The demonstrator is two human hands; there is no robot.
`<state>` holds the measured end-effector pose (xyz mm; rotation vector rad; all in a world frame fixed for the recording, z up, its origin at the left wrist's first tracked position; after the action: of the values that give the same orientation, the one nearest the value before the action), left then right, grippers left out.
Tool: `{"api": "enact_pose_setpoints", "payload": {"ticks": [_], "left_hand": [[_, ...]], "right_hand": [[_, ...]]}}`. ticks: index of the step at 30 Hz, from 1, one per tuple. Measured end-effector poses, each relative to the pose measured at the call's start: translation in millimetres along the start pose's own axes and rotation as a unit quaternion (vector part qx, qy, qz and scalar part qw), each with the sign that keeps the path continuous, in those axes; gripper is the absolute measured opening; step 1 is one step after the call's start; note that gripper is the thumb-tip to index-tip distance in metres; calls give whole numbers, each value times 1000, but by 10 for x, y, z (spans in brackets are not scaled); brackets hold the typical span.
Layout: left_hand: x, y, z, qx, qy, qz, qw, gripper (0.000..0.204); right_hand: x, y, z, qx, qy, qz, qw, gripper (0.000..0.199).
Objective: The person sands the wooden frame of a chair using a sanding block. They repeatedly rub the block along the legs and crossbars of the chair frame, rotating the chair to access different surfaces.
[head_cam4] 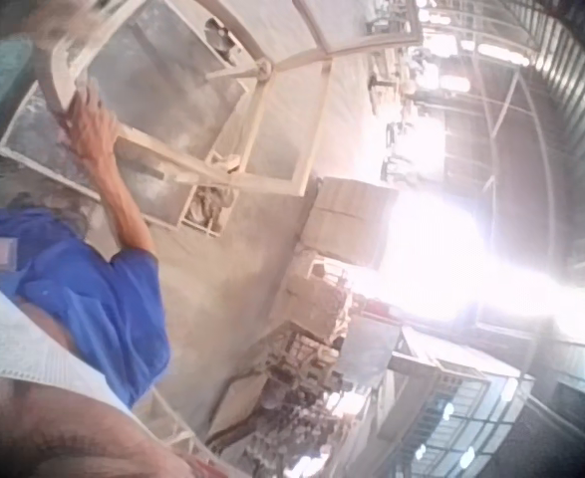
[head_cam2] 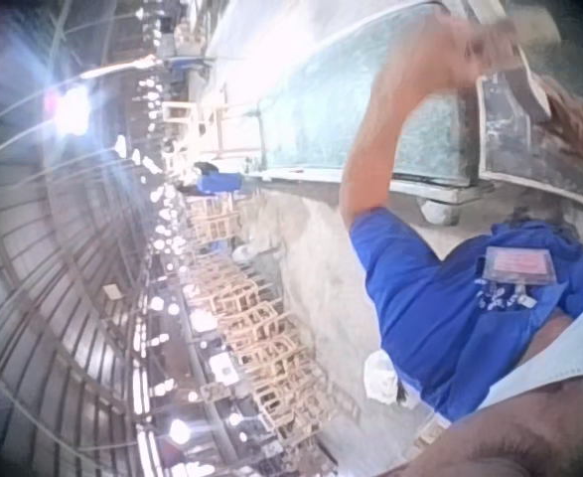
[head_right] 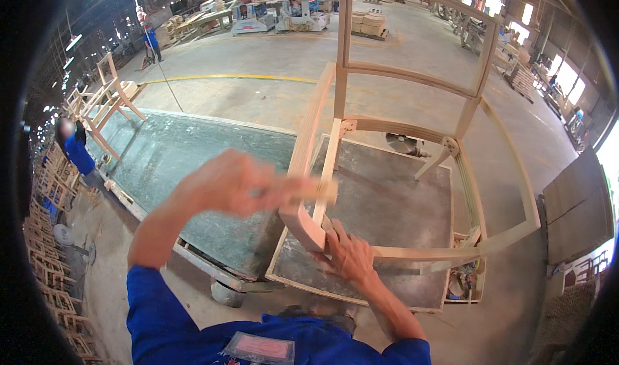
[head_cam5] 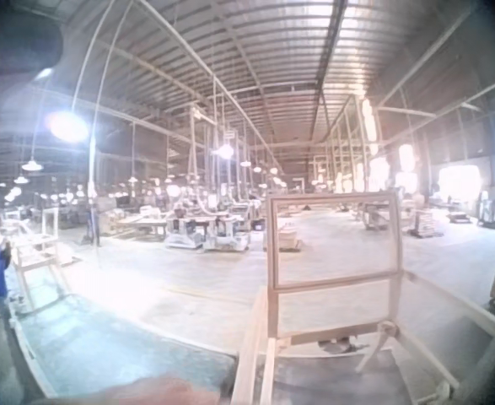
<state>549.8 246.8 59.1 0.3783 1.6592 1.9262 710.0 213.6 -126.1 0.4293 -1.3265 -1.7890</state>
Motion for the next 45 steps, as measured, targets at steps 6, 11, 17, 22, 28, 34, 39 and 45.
{"api": "enact_pose_setpoints", "payload": {"ticks": [6,11,17,22,28,34,39,45], "left_hand": [[1019,-8,906,-53,121,-65,989,41],[640,-446,248,-178,39,-386,904,47],[90,-554,-584,-400,-100,-473,779,48],[450,-710,-190,-437,-85,-540,714,44],[213,-837,-719,-433,-91,-545,712,39],[558,-1171,-255,-410,-108,-581,694,38],[1035,-1257,208,-402,-35,-639,655,38],[695,-1393,83,-419,-113,-598,674,40]], "right_hand": [[139,-35,150,38,-6,-3,999,73],[76,-70,97,63,-33,12,997,74],[341,334,525,-181,33,474,861,101],[536,323,698,-254,-65,468,844,89],[419,416,815,-274,-46,441,853,81],[379,324,721,-281,-136,433,845,86],[327,277,685,-329,-172,412,832,85],[301,293,560,-309,-132,400,853,85]]}}
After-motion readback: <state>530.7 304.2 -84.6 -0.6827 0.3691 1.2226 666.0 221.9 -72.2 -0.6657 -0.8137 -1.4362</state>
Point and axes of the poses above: each hand's wrist, its own z-axis towards the middle knuckle, its own y-axis out of the back of the hand, x = y × z, the point moved 9 cm from there along z, towards the middle knuckle, and after that the axes turned 12 degrees about y, right-handed, at the moved point
